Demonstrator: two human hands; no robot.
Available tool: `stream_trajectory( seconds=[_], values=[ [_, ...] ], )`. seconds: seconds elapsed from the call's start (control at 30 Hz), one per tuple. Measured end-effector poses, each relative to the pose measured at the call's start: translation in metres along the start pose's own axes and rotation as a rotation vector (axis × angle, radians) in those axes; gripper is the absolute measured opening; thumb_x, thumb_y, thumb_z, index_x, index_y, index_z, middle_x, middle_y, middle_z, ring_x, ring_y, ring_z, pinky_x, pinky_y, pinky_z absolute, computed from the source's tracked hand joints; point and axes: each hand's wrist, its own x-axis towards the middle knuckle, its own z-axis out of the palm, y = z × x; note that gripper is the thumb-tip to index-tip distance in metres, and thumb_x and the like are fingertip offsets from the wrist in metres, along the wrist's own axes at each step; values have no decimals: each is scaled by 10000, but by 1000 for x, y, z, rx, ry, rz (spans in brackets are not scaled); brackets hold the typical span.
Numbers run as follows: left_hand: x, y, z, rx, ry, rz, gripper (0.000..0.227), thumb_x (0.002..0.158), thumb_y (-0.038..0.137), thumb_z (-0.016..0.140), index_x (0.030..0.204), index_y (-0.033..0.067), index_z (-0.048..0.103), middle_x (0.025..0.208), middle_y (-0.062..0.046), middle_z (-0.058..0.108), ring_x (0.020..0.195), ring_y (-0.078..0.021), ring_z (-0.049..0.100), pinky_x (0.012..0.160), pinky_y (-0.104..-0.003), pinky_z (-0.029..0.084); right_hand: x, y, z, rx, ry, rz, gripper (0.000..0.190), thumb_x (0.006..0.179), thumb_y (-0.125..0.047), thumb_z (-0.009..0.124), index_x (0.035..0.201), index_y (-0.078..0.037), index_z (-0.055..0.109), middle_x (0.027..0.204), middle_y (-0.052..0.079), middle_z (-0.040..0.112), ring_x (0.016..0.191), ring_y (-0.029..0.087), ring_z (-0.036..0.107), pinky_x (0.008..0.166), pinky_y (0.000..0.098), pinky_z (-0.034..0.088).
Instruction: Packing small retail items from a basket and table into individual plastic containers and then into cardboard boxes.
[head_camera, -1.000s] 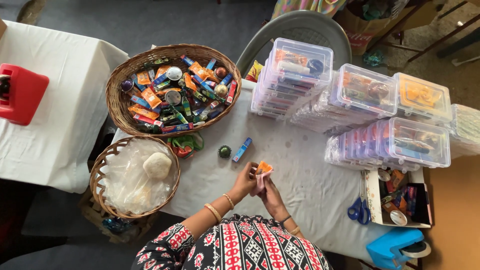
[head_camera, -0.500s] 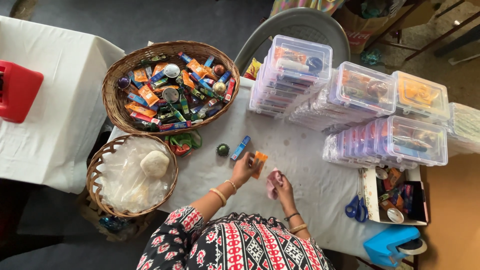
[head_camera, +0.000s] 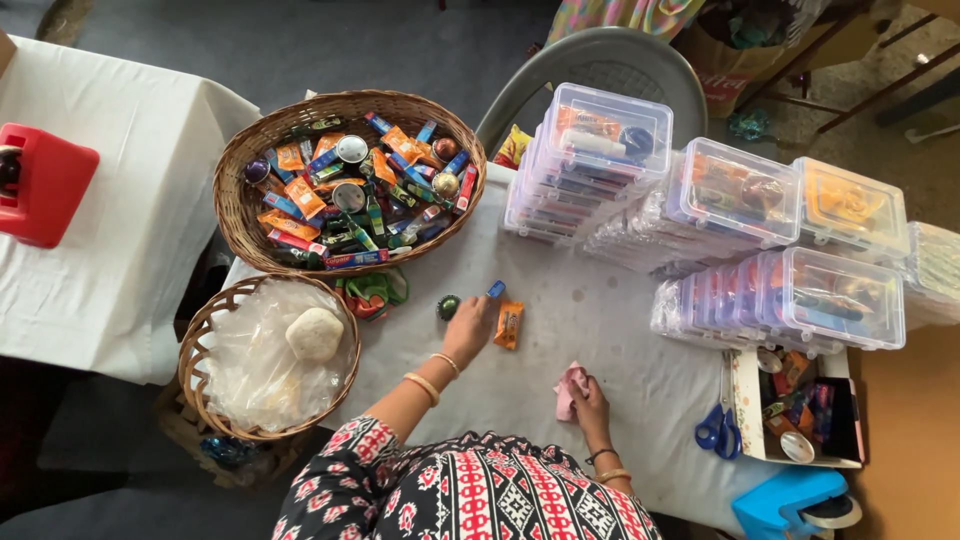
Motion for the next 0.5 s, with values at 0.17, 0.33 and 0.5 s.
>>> stream_trajectory(
  seconds=[0.17, 0.33, 0.5],
  values=[
    [43, -16, -57, 94, 290, 185, 306, 793, 47, 676, 1093, 102, 675, 1101, -151, 628, 1103, -382, 543, 939, -459, 494, -1, -13, -3, 60, -65, -3, 385, 918, -348, 707, 1191, -82, 653, 873, 56, 720, 666, 120, 658, 561, 295, 546],
    [105, -17, -100, 221, 453, 222, 388, 777, 33, 683, 1161, 83, 658, 1253, -161, 567, 1280, -409, 456, 1040, -515, 424, -11, -17, 7, -46, -34, -187, 397, 904, -310, 703, 1218, -82, 618, 1036, 116, 751, 898, 218, 745, 761, 353, 580],
    [169, -21, -105, 272, 297, 138, 563, 771, 200, 744, 1322, 199, 633, 1528, -157, 412, 1452, -437, 272, 1116, -662, 271, -18, -12, 15, -202, -6, -308, 454, 886, -276, 704, 1259, -62, 560, 1200, 193, 663, 1101, 354, 652, 942, 435, 517]
  ],
)
